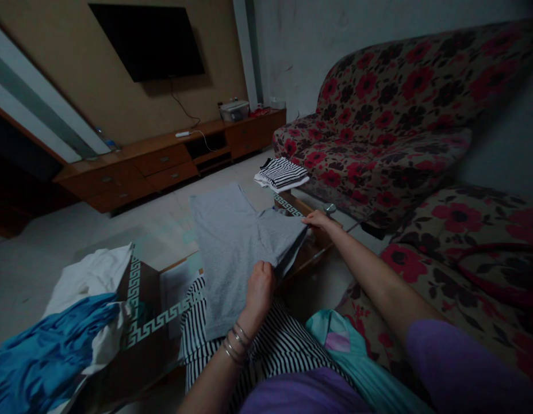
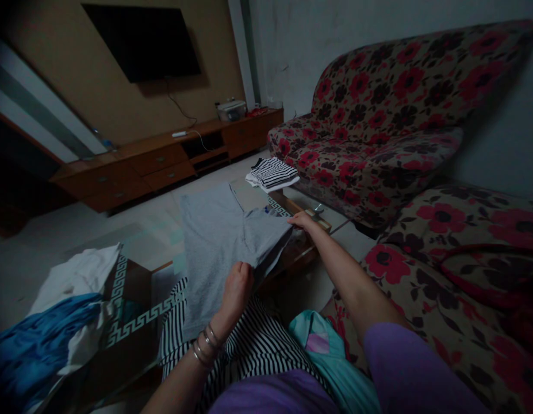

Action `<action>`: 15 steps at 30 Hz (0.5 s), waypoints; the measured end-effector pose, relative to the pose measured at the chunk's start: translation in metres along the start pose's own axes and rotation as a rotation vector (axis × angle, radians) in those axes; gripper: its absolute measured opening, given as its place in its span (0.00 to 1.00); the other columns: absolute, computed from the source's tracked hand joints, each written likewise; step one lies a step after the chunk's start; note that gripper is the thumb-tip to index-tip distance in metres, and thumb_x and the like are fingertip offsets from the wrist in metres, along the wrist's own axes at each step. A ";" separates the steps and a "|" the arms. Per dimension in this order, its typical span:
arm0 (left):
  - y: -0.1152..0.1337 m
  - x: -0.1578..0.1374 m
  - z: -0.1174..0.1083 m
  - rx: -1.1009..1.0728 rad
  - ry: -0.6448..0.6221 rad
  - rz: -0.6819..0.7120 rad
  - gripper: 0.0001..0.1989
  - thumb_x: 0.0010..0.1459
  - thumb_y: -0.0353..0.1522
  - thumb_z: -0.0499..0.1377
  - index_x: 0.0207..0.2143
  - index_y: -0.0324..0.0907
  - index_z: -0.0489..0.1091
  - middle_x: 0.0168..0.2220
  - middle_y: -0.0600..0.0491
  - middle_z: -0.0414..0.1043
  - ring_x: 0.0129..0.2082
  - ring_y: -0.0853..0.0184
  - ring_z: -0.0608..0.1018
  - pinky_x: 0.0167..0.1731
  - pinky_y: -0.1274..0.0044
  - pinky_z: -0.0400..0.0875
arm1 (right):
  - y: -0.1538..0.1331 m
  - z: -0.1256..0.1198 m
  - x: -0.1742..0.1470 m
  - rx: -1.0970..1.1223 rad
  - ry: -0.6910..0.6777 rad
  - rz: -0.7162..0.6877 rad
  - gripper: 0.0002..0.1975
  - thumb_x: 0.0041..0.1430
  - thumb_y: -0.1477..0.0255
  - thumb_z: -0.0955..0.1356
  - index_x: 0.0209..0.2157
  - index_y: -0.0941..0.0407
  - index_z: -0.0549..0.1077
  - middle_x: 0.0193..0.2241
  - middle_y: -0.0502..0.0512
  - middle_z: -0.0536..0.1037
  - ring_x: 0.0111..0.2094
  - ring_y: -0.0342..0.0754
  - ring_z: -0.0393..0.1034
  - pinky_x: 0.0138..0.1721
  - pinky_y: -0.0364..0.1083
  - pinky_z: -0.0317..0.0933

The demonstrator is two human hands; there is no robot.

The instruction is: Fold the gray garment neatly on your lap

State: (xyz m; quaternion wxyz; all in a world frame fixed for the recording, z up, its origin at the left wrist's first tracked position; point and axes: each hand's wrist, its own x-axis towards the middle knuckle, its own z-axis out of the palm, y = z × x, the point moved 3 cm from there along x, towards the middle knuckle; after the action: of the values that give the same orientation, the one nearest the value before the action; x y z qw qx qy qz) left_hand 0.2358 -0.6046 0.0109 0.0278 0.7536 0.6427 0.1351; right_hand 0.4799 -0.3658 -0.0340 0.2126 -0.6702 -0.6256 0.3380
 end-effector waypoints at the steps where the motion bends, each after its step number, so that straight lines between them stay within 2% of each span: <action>1: 0.001 -0.001 0.000 0.008 -0.026 0.030 0.09 0.61 0.22 0.47 0.36 0.37 0.66 0.36 0.49 0.65 0.36 0.66 0.68 0.38 0.76 0.65 | -0.001 0.000 0.000 -0.026 -0.012 0.001 0.14 0.51 0.63 0.70 0.25 0.61 0.76 0.16 0.49 0.71 0.19 0.39 0.62 0.23 0.38 0.56; 4: 0.004 -0.005 0.011 0.023 -0.161 0.100 0.09 0.60 0.21 0.48 0.37 0.37 0.66 0.36 0.49 0.65 0.37 0.66 0.69 0.39 0.75 0.65 | -0.006 -0.002 -0.001 -0.120 -0.019 0.011 0.13 0.50 0.65 0.71 0.23 0.61 0.76 0.18 0.50 0.72 0.21 0.41 0.65 0.25 0.38 0.58; 6: 0.004 -0.008 0.018 0.033 -0.202 0.110 0.09 0.60 0.21 0.48 0.38 0.37 0.65 0.37 0.49 0.65 0.39 0.66 0.69 0.40 0.75 0.65 | -0.010 -0.003 -0.001 -0.184 -0.006 0.021 0.11 0.48 0.66 0.71 0.23 0.61 0.76 0.20 0.52 0.74 0.25 0.44 0.69 0.28 0.39 0.60; 11: 0.006 -0.009 0.024 0.055 -0.124 0.087 0.05 0.62 0.29 0.52 0.40 0.39 0.64 0.42 0.48 0.64 0.42 0.63 0.68 0.41 0.73 0.66 | -0.020 -0.001 -0.001 -0.307 0.039 0.093 0.11 0.42 0.67 0.75 0.26 0.60 0.77 0.26 0.59 0.77 0.36 0.53 0.73 0.36 0.44 0.64; 15: 0.008 -0.007 0.027 0.090 -0.140 0.094 0.06 0.62 0.25 0.51 0.40 0.38 0.65 0.40 0.48 0.65 0.40 0.63 0.68 0.40 0.72 0.66 | -0.025 0.002 -0.001 -0.300 0.027 0.119 0.13 0.41 0.66 0.75 0.27 0.61 0.77 0.23 0.59 0.76 0.35 0.53 0.73 0.34 0.44 0.65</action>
State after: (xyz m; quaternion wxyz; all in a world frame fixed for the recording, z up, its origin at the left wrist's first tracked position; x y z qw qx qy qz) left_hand 0.2485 -0.6092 -0.0143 0.0322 0.7910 0.6086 0.0543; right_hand 0.4612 -0.3644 -0.0176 0.0982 -0.7347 -0.6254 0.2438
